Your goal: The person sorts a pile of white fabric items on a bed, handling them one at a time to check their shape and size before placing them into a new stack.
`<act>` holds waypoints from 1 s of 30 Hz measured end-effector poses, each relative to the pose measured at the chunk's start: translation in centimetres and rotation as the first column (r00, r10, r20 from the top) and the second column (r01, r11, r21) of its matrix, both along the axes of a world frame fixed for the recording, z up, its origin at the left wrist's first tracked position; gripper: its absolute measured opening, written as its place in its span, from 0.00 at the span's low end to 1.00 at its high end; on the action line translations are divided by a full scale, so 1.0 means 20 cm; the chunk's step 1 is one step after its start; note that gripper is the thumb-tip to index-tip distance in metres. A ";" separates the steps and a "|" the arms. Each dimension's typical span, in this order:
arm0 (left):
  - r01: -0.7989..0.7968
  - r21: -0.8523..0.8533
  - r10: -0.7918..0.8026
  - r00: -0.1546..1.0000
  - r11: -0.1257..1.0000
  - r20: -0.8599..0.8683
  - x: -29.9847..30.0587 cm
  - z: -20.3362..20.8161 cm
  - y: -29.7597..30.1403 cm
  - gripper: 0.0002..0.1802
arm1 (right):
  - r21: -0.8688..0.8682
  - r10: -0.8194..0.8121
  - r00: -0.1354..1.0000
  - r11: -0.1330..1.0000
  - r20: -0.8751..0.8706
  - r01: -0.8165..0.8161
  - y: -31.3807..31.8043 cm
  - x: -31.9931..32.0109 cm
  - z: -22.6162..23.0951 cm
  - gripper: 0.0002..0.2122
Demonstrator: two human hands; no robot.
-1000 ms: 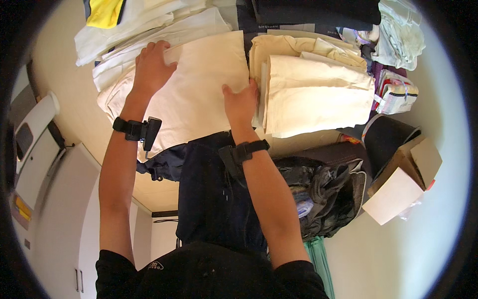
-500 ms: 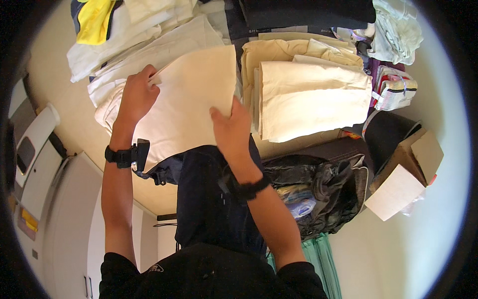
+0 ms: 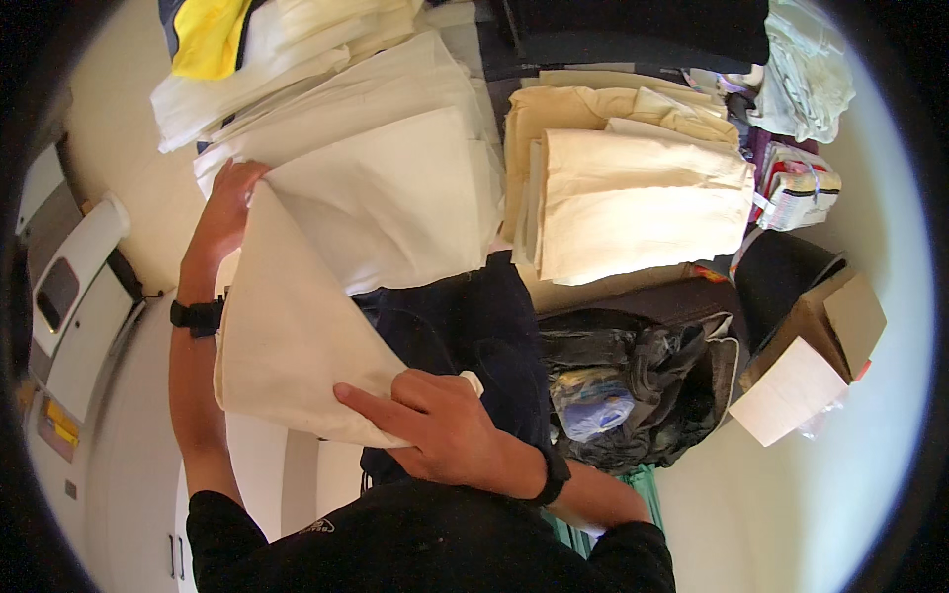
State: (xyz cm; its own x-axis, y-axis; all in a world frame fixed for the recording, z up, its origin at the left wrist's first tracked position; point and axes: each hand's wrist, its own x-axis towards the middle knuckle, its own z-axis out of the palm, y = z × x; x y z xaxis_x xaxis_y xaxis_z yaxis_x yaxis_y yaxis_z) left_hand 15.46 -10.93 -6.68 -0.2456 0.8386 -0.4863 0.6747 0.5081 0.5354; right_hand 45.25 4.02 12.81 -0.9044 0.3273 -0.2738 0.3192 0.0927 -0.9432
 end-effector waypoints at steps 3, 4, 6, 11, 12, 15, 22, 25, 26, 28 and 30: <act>-0.108 0.088 0.108 0.994 0.990 -0.001 0.05 0.11 0.12 0.27 | 0.016 0.033 0.999 0.999 0.001 -0.033 -0.02 -0.01 -0.01 0.30; -0.102 0.083 0.103 0.995 0.991 -0.008 0.08 0.16 0.15 0.27 | 0.036 0.024 1.000 0.999 -0.007 -0.023 -0.03 -0.02 -0.01 0.30; -0.088 0.245 0.053 0.988 0.965 0.148 0.12 0.19 0.19 0.27 | 0.038 0.024 1.000 0.999 -0.007 -0.024 -0.04 -0.03 -0.01 0.30; -0.002 0.154 -0.063 0.908 0.988 0.414 0.10 0.16 0.16 0.18 | -0.003 0.013 1.000 1.000 -0.012 -0.013 -0.01 -0.03 0.05 0.28; 0.024 0.084 -0.056 0.914 0.996 0.403 0.08 0.15 0.14 0.14 | -0.033 -0.003 1.000 0.999 -0.011 0.003 0.01 -0.02 0.08 0.26; 0.117 -0.121 -0.063 0.923 0.986 0.381 0.02 0.15 0.13 0.08 | -0.062 -0.060 0.998 0.996 0.002 0.060 0.06 0.03 0.15 0.21; 0.169 -0.238 0.009 0.797 0.956 0.603 0.07 0.16 0.11 0.13 | -0.193 -0.234 0.970 0.951 0.065 0.242 0.30 0.33 0.27 0.13; -0.123 -0.435 0.389 0.696 0.892 0.604 0.12 0.19 0.04 0.15 | -0.144 -0.402 0.901 0.894 0.162 0.425 0.40 0.51 0.31 0.10; -0.304 -0.502 0.567 0.629 0.810 0.532 0.16 0.23 0.06 0.15 | -0.179 -0.528 0.826 0.809 0.195 0.560 0.41 0.59 0.31 0.09; -0.276 -0.498 0.567 0.485 0.822 0.666 0.22 0.28 0.14 0.21 | -0.108 -0.659 0.713 0.712 0.239 0.694 0.47 0.73 0.31 0.09; -0.395 -0.489 0.622 0.365 0.777 0.693 0.33 0.32 0.20 0.23 | -0.128 -0.738 0.590 0.584 0.328 0.802 0.57 0.89 0.30 0.09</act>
